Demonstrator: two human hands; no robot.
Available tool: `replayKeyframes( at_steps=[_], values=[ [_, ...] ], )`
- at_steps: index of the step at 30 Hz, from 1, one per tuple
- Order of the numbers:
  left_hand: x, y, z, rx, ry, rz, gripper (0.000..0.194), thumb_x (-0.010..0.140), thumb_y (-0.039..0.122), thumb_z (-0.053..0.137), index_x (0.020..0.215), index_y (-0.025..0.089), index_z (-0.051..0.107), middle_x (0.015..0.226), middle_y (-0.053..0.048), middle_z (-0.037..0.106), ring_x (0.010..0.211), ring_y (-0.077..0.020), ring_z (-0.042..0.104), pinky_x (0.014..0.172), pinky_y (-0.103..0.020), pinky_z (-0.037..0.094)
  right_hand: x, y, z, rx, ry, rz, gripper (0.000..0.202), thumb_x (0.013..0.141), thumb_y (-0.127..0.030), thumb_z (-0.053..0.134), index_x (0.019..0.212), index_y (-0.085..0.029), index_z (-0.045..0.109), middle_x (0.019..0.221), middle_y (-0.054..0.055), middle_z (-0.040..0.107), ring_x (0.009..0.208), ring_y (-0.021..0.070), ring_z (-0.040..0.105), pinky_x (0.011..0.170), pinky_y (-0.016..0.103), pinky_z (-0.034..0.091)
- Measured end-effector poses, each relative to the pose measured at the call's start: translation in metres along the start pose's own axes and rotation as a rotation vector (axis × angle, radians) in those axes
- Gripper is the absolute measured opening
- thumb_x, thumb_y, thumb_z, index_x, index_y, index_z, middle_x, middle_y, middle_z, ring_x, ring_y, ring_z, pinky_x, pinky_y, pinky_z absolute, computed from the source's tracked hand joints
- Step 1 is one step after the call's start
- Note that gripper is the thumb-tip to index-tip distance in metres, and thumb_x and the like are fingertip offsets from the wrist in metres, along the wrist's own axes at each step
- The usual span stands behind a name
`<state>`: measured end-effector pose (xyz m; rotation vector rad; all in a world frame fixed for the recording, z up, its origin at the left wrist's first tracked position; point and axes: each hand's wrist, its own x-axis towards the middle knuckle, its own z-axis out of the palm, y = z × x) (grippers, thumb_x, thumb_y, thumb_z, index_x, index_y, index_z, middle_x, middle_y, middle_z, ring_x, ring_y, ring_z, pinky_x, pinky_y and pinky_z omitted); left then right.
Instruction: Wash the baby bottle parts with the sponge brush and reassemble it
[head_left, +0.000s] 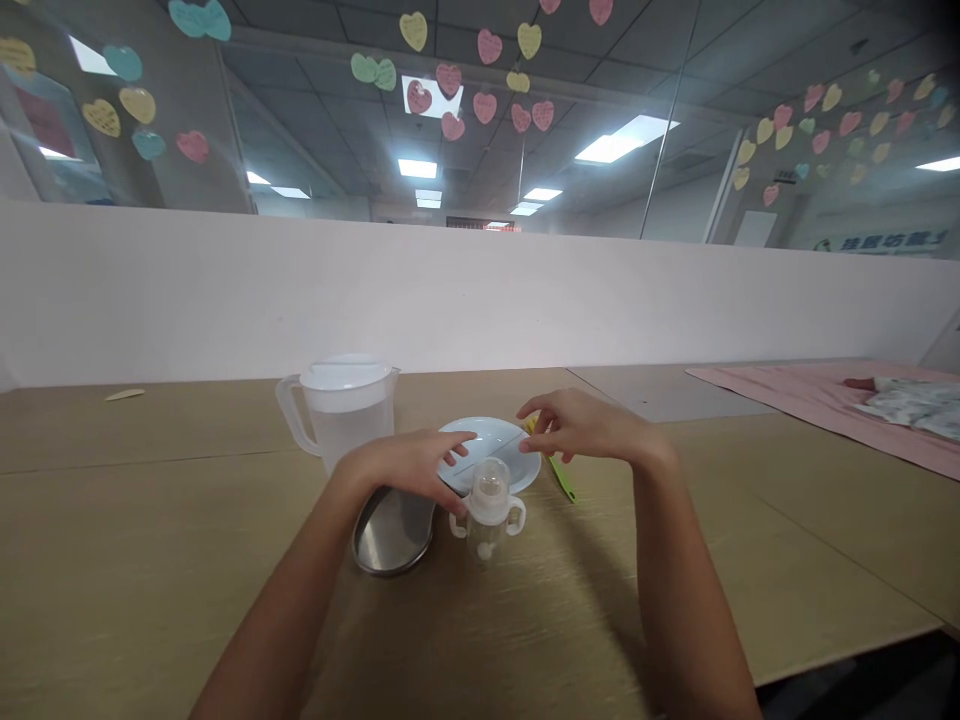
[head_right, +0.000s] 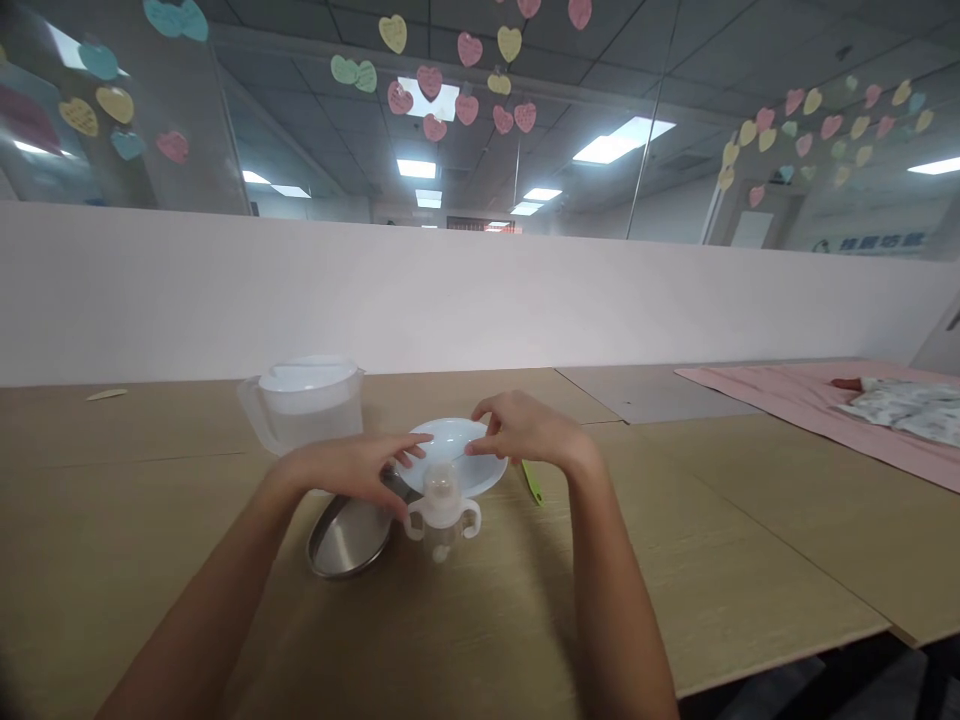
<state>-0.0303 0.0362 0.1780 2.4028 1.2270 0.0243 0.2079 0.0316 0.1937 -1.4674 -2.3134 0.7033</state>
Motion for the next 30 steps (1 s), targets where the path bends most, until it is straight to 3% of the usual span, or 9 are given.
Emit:
replayKeyframes(
  at_steps=[2,6,9,15,20,30],
  values=[
    [0.013,0.004,0.011,0.007,-0.016,0.065,0.103,0.056,0.04,0.072,0.141,0.023,0.016,0.126,-0.008,0.053,0.11,-0.0236,0.053,0.085,-0.027,0.041,0.007,-0.01,0.012,-0.025,-0.061,-0.025,0.052,0.071,-0.044,0.066,0.112,-0.014,0.055,0.089,0.008,0.065,0.06,0.0136,0.06,0.045,0.021,0.044],
    [0.034,0.001,0.027,0.021,-0.04,0.117,0.079,0.055,0.038,0.074,0.125,0.021,0.042,0.103,-0.005,0.064,0.09,-0.0239,0.06,0.07,-0.027,0.044,0.02,-0.026,0.036,-0.241,-0.077,-0.057,0.04,0.067,-0.046,0.066,0.092,-0.015,0.064,0.083,0.007,0.064,0.058,0.0142,0.058,0.043,0.021,0.038],
    [0.046,-0.009,0.033,-0.021,-0.015,0.165,0.066,0.052,0.04,0.076,0.109,0.019,0.051,0.097,-0.003,0.064,0.086,-0.0218,0.06,0.067,-0.025,0.044,0.026,-0.028,0.043,-0.371,-0.068,-0.056,0.031,0.067,-0.042,0.065,0.081,-0.014,0.064,0.074,0.006,0.063,0.059,0.015,0.058,0.044,0.021,0.035],
    [0.057,-0.023,0.036,-0.047,-0.07,0.21,0.046,0.051,0.037,0.077,0.089,0.018,0.06,0.081,0.001,0.063,0.076,-0.0171,0.059,0.063,-0.022,0.042,0.028,-0.024,0.037,-0.275,-0.169,-0.08,0.039,0.071,-0.042,0.059,0.099,-0.015,0.062,0.08,0.005,0.064,0.052,0.0113,0.056,0.045,0.021,0.038],
    [0.057,-0.021,0.036,-0.05,-0.083,0.208,0.039,0.052,0.033,0.076,0.084,0.018,0.061,0.075,0.002,0.061,0.072,-0.0163,0.058,0.061,-0.022,0.04,0.031,-0.02,0.033,-0.282,-0.218,-0.147,0.03,0.074,-0.042,0.057,0.087,-0.015,0.064,0.064,0.002,0.061,0.052,0.0122,0.057,0.048,0.021,0.038],
    [0.054,-0.016,0.038,0.016,-0.044,0.212,0.044,0.054,0.034,0.073,0.093,0.021,0.061,0.082,0.002,0.062,0.075,-0.0171,0.058,0.06,-0.022,0.039,0.034,-0.014,0.03,-0.225,-0.255,-0.174,0.034,0.074,-0.045,0.057,0.082,-0.013,0.065,0.073,0.005,0.066,0.054,0.0135,0.06,0.046,0.02,0.039]
  ],
)
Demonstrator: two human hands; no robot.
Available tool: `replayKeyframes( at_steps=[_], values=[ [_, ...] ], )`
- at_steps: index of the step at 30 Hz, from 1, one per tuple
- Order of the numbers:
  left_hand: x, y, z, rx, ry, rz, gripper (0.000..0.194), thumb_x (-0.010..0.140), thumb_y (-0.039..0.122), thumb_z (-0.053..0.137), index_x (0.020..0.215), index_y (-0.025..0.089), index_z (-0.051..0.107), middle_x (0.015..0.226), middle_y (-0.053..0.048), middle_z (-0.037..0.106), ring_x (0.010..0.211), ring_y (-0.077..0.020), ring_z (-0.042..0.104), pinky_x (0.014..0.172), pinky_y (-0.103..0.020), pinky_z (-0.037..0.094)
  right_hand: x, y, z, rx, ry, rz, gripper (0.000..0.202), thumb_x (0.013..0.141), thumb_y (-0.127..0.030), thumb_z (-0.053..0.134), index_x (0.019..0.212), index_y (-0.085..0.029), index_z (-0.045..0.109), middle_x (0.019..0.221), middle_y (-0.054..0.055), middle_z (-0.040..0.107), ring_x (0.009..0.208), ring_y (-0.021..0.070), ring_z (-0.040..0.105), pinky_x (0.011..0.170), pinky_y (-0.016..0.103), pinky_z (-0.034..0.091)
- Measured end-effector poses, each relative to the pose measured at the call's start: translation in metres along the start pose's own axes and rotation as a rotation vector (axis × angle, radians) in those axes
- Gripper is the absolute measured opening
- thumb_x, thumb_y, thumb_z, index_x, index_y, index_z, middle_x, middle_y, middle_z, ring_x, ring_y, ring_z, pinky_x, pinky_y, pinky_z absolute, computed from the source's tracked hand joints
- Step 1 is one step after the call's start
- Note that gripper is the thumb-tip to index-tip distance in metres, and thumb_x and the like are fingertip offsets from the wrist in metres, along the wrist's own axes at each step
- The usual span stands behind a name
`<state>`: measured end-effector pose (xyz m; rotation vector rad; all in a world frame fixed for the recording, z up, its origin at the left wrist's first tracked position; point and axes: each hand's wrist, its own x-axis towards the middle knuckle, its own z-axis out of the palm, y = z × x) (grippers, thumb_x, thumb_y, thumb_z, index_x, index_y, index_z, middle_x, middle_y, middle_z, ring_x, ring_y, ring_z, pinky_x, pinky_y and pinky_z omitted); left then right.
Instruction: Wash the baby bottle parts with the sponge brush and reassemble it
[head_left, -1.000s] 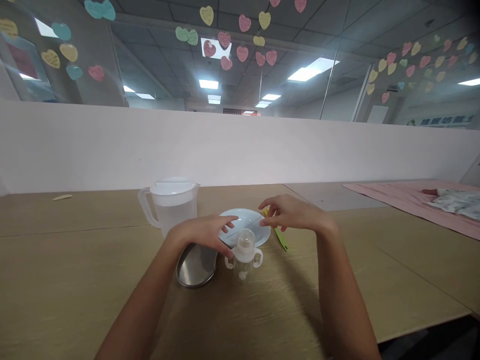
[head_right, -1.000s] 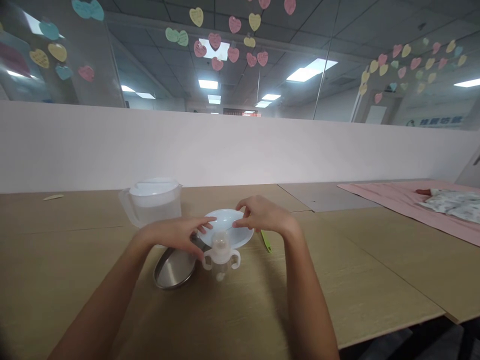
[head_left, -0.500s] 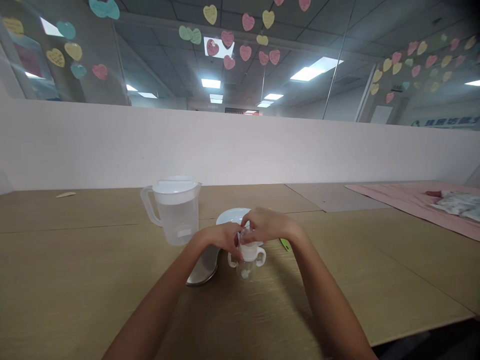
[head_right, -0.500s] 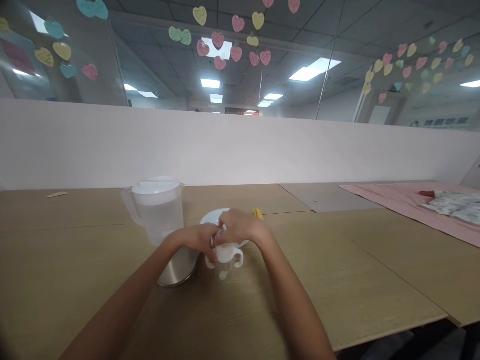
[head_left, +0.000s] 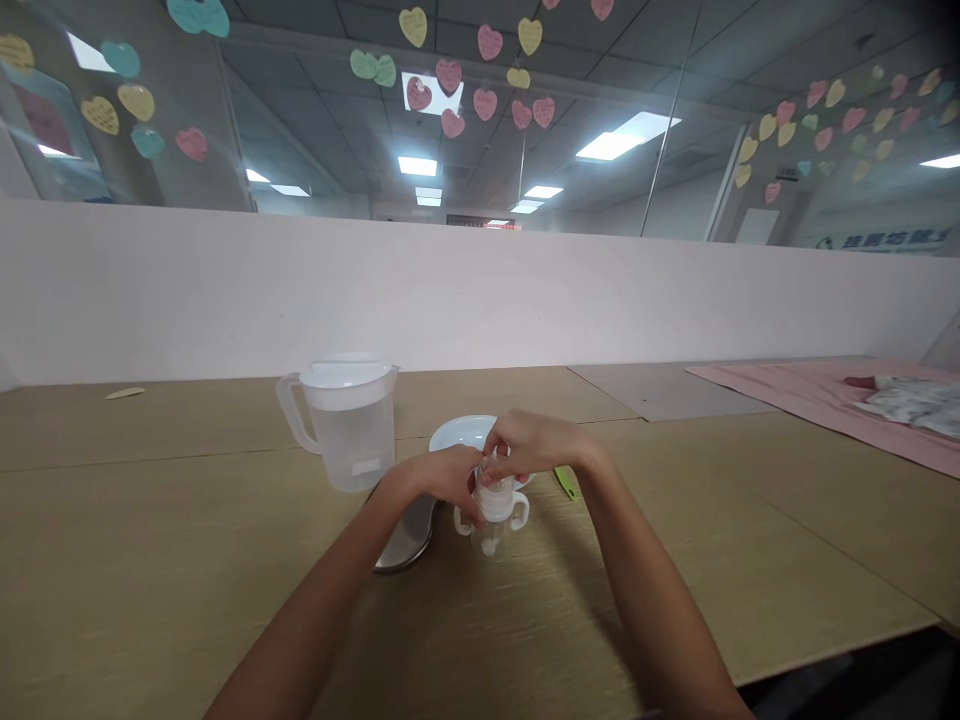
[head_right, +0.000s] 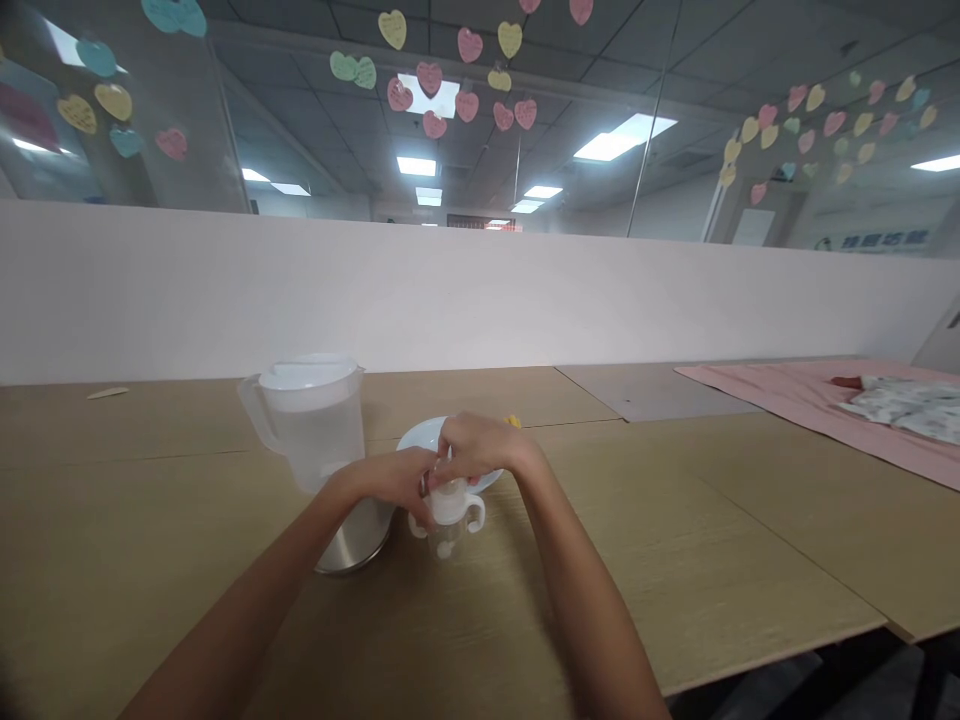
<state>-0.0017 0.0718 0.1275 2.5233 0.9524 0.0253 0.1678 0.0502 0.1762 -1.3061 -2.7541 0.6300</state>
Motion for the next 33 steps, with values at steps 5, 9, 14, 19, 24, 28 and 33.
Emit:
replayKeyframes(
  at_steps=[5,9,14,19,24,28,33],
  values=[
    [0.0,0.001,0.001,0.024,0.014,-0.014,0.04,0.054,0.035,0.073,0.089,0.02,0.061,0.077,0.002,0.061,0.073,-0.0173,0.057,0.06,-0.023,0.039,0.0,0.002,-0.002,0.028,-0.02,-0.012,0.037,0.074,-0.047,0.058,0.085,-0.013,0.066,0.079,0.006,0.067,0.055,0.0134,0.061,0.046,0.02,0.04],
    [0.0,0.003,0.0,0.03,0.019,-0.016,0.037,0.054,0.035,0.073,0.086,0.019,0.061,0.074,0.002,0.059,0.072,-0.0171,0.056,0.06,-0.023,0.039,0.0,0.004,-0.004,0.06,-0.035,0.003,0.038,0.073,-0.047,0.06,0.089,-0.013,0.066,0.081,0.006,0.067,0.056,0.0135,0.062,0.047,0.02,0.041],
    [0.0,0.003,0.0,0.018,0.025,0.008,0.036,0.054,0.036,0.073,0.082,0.019,0.058,0.074,0.002,0.056,0.071,-0.0166,0.054,0.058,-0.023,0.038,0.0,0.004,-0.004,0.058,-0.033,0.005,0.036,0.073,-0.045,0.06,0.088,-0.013,0.067,0.079,0.006,0.067,0.057,0.0139,0.062,0.047,0.02,0.041],
    [0.001,0.0,0.001,0.028,0.037,0.056,0.038,0.053,0.034,0.074,0.084,0.019,0.057,0.075,0.002,0.055,0.071,-0.0164,0.053,0.059,-0.023,0.038,0.001,0.007,-0.006,0.089,-0.051,-0.007,0.039,0.074,-0.047,0.059,0.091,-0.013,0.067,0.078,0.006,0.067,0.057,0.0139,0.062,0.048,0.02,0.041],
    [0.003,0.0,0.001,0.012,0.039,0.071,0.04,0.052,0.034,0.074,0.084,0.018,0.056,0.073,0.003,0.055,0.07,-0.0158,0.053,0.059,-0.022,0.038,0.002,0.015,-0.007,0.151,-0.074,-0.008,0.046,0.073,-0.053,0.06,0.098,-0.015,0.067,0.08,0.005,0.068,0.061,0.0137,0.063,0.052,0.02,0.043],
    [0.004,-0.001,0.002,0.015,0.024,0.069,0.041,0.052,0.033,0.075,0.087,0.018,0.058,0.077,0.002,0.058,0.074,-0.0165,0.055,0.06,-0.022,0.038,0.0,0.01,-0.005,0.152,-0.052,0.046,0.045,0.072,-0.051,0.061,0.098,-0.015,0.066,0.081,0.005,0.067,0.059,0.0131,0.061,0.051,0.02,0.043],
    [0.005,-0.005,0.003,-0.02,0.004,0.026,0.039,0.05,0.033,0.075,0.081,0.018,0.057,0.075,0.002,0.057,0.071,-0.0158,0.055,0.058,-0.022,0.039,-0.011,-0.001,-0.007,0.084,0.047,0.044,0.042,0.074,-0.046,0.061,0.101,-0.014,0.064,0.091,0.007,0.065,0.059,0.0126,0.059,0.052,0.022,0.043]
  ],
)
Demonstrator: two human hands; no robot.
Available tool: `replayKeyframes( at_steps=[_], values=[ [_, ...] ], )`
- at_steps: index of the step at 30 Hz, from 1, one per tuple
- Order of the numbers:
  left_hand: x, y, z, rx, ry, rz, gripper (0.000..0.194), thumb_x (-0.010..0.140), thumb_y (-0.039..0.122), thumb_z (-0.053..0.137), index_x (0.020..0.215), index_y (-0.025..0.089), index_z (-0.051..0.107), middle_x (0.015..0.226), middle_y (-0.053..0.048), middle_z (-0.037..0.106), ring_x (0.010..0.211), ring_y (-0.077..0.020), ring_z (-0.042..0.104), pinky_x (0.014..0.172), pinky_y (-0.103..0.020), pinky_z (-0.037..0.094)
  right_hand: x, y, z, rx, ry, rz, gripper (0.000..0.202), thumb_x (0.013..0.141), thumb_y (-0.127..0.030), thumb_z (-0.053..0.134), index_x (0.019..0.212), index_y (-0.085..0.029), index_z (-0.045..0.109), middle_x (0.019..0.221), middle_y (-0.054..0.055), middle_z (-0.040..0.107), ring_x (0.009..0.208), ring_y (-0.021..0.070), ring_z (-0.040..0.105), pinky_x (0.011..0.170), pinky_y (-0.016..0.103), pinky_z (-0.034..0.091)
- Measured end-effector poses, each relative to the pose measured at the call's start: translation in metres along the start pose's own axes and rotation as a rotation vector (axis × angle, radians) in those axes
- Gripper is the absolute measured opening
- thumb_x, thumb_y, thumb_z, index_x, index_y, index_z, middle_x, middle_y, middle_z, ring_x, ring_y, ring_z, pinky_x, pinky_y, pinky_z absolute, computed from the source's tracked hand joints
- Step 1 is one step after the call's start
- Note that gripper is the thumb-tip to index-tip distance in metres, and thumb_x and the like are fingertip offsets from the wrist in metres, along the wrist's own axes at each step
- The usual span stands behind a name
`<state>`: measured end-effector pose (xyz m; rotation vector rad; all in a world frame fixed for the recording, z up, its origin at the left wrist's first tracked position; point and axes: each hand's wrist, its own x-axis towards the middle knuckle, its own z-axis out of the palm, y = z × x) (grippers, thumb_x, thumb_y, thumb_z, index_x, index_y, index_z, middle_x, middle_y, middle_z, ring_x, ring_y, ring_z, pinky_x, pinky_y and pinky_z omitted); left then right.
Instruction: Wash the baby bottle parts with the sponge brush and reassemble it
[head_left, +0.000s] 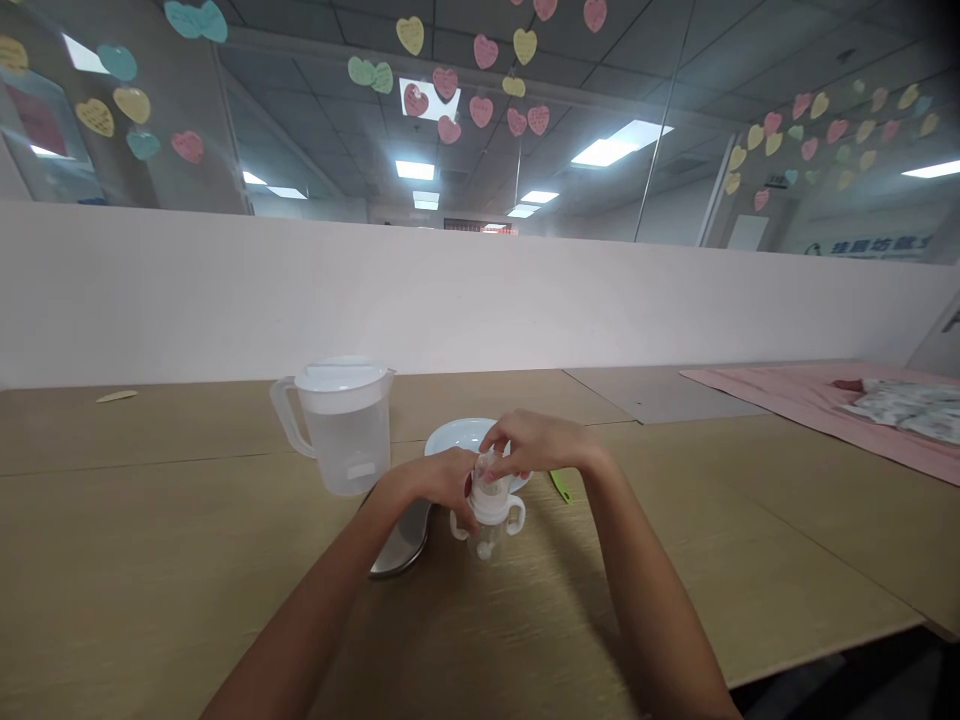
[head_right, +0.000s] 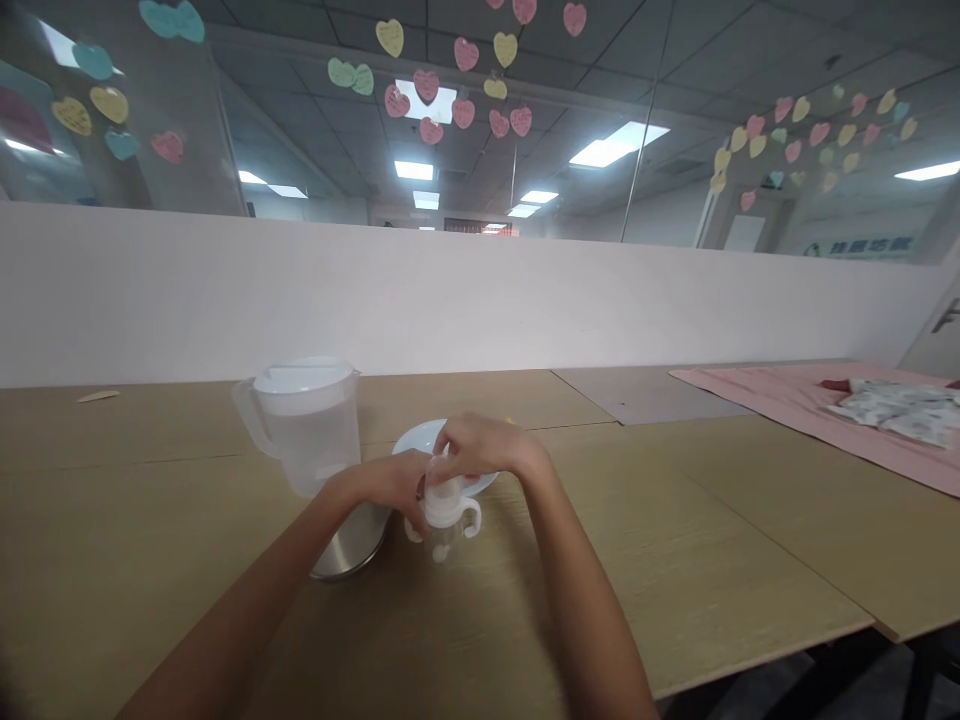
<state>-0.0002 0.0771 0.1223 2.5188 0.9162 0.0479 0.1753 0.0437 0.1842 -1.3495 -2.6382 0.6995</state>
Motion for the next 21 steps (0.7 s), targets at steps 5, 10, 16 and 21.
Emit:
replayKeyframes(
  at_steps=[5,10,16,21],
  values=[
    [-0.003,0.005,-0.002,0.004,-0.006,-0.047,0.043,0.048,0.035,0.076,0.082,0.019,0.054,0.073,0.003,0.056,0.07,-0.0158,0.054,0.057,-0.022,0.038,-0.029,0.008,-0.013,-0.01,0.223,-0.068,0.046,0.068,-0.036,0.067,0.11,-0.019,0.059,0.104,0.006,0.061,0.083,0.0166,0.058,0.067,0.024,0.045],
    [-0.005,0.012,-0.003,0.032,0.015,-0.117,0.052,0.044,0.037,0.077,0.085,0.02,0.052,0.075,0.003,0.056,0.072,-0.0174,0.055,0.056,-0.023,0.037,-0.031,0.042,-0.021,0.133,0.299,-0.017,0.041,0.068,-0.025,0.061,0.107,-0.018,0.052,0.092,0.004,0.059,0.08,0.0159,0.056,0.065,0.024,0.044],
    [-0.005,0.012,-0.003,0.028,0.0,-0.1,0.046,0.046,0.036,0.076,0.08,0.02,0.05,0.071,0.004,0.055,0.068,-0.016,0.054,0.055,-0.023,0.036,0.043,0.086,0.003,-0.026,0.111,0.187,0.05,0.057,-0.021,0.067,0.105,-0.018,0.052,0.099,0.004,0.055,0.081,0.0154,0.055,0.062,0.021,0.041],
    [-0.004,0.01,-0.003,0.02,-0.006,-0.088,0.044,0.047,0.036,0.076,0.078,0.02,0.049,0.071,0.004,0.054,0.067,-0.0157,0.054,0.054,-0.023,0.036,0.081,0.083,0.027,-0.12,-0.118,0.146,0.054,0.054,-0.033,0.072,0.103,-0.018,0.054,0.097,0.003,0.059,0.086,0.0191,0.056,0.06,0.021,0.04]
  ],
)
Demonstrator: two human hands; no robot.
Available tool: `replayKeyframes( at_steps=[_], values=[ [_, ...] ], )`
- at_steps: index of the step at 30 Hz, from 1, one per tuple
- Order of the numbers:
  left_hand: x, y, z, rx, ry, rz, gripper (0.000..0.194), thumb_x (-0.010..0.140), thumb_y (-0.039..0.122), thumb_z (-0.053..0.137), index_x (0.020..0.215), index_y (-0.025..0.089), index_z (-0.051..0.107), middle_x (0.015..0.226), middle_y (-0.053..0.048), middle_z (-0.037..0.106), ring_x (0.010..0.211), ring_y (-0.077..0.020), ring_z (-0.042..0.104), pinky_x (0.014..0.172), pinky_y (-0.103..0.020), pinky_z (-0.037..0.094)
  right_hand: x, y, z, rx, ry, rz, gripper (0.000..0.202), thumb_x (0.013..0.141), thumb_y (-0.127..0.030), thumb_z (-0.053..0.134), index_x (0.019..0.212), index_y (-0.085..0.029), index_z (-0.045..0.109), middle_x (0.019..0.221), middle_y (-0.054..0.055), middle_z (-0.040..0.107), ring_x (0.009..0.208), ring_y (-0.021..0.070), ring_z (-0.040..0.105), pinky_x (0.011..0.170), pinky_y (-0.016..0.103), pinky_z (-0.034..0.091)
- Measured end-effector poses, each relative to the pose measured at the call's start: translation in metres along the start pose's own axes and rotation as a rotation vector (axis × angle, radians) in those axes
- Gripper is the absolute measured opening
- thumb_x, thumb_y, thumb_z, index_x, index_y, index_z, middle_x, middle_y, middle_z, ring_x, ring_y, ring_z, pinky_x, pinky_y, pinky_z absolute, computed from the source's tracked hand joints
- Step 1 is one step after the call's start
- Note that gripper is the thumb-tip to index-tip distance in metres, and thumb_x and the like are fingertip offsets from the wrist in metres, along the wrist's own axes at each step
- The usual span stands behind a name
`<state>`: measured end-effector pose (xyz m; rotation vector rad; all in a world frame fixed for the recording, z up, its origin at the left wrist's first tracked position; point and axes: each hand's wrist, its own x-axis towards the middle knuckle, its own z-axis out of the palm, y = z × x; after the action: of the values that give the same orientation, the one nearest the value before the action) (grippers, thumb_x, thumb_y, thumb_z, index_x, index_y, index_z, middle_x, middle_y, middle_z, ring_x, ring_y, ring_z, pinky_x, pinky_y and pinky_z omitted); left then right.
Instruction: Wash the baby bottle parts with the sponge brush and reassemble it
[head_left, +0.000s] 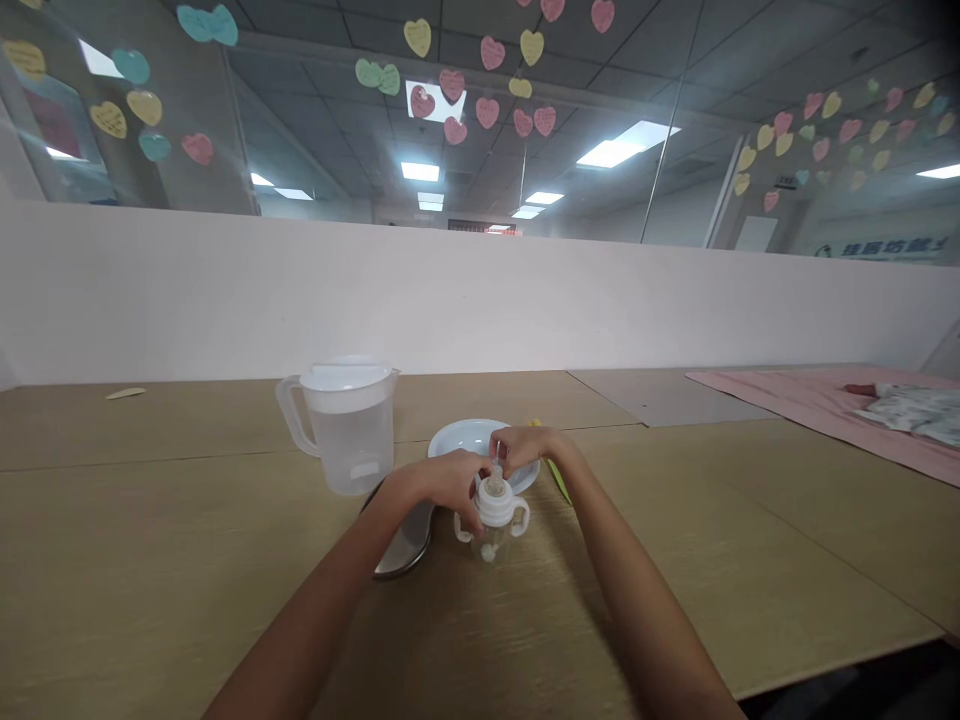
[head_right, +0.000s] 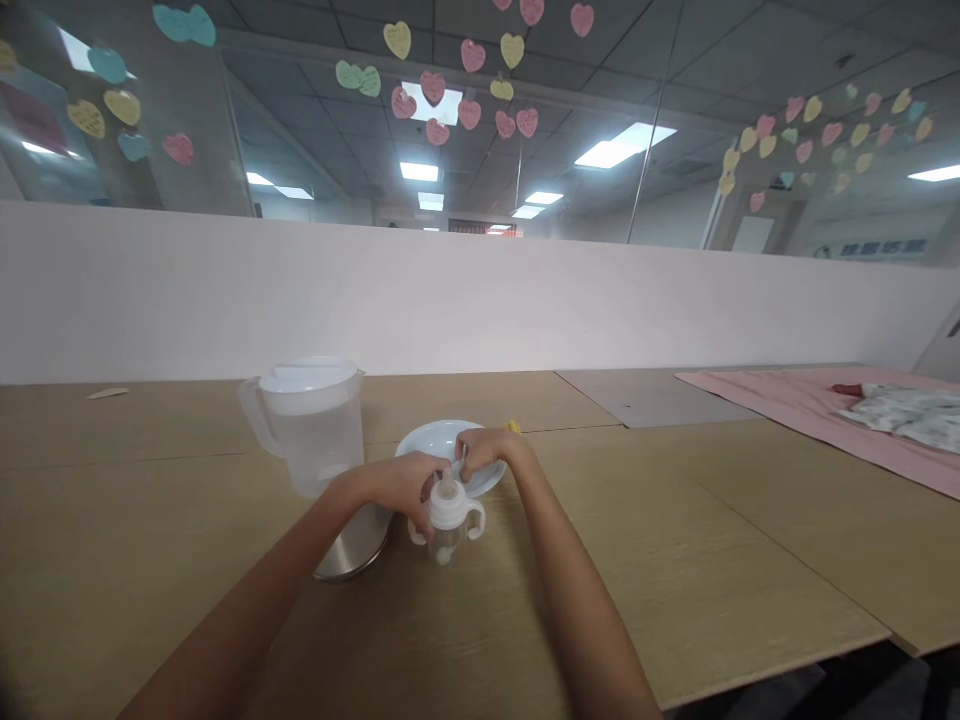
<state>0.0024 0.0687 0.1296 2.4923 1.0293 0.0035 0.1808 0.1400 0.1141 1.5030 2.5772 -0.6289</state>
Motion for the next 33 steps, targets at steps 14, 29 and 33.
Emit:
replayKeyframes(
  at_steps=[14,29,33],
  values=[
    [0.002,-0.003,0.0,0.0,-0.02,0.022,0.055,0.047,0.038,0.078,0.092,0.017,0.054,0.08,0.001,0.059,0.072,-0.0171,0.056,0.06,-0.024,0.04,-0.071,-0.045,-0.023,0.199,0.108,-0.144,0.031,0.079,-0.039,0.048,0.065,-0.014,0.057,0.07,0.005,0.063,0.062,0.0125,0.058,0.054,0.02,0.044],
    [0.004,-0.016,0.002,-0.145,-0.05,0.098,0.059,0.045,0.033,0.08,0.099,0.02,0.061,0.099,0.0,0.063,0.095,-0.0212,0.057,0.079,-0.026,0.043,-0.072,-0.085,-0.007,-0.082,0.089,-0.077,0.004,0.067,-0.017,0.057,0.071,-0.015,0.058,0.061,0.002,0.062,0.056,0.0138,0.059,0.044,0.019,0.036],
    [0.006,-0.019,0.002,-0.177,-0.064,0.14,0.053,0.047,0.027,0.079,0.097,0.021,0.063,0.097,0.002,0.064,0.093,-0.02,0.057,0.078,-0.025,0.043,-0.066,-0.073,-0.009,0.031,0.018,-0.164,0.002,0.068,-0.014,0.057,0.069,-0.015,0.055,0.062,-0.001,0.06,0.055,0.011,0.06,0.048,0.017,0.038]
  ],
)
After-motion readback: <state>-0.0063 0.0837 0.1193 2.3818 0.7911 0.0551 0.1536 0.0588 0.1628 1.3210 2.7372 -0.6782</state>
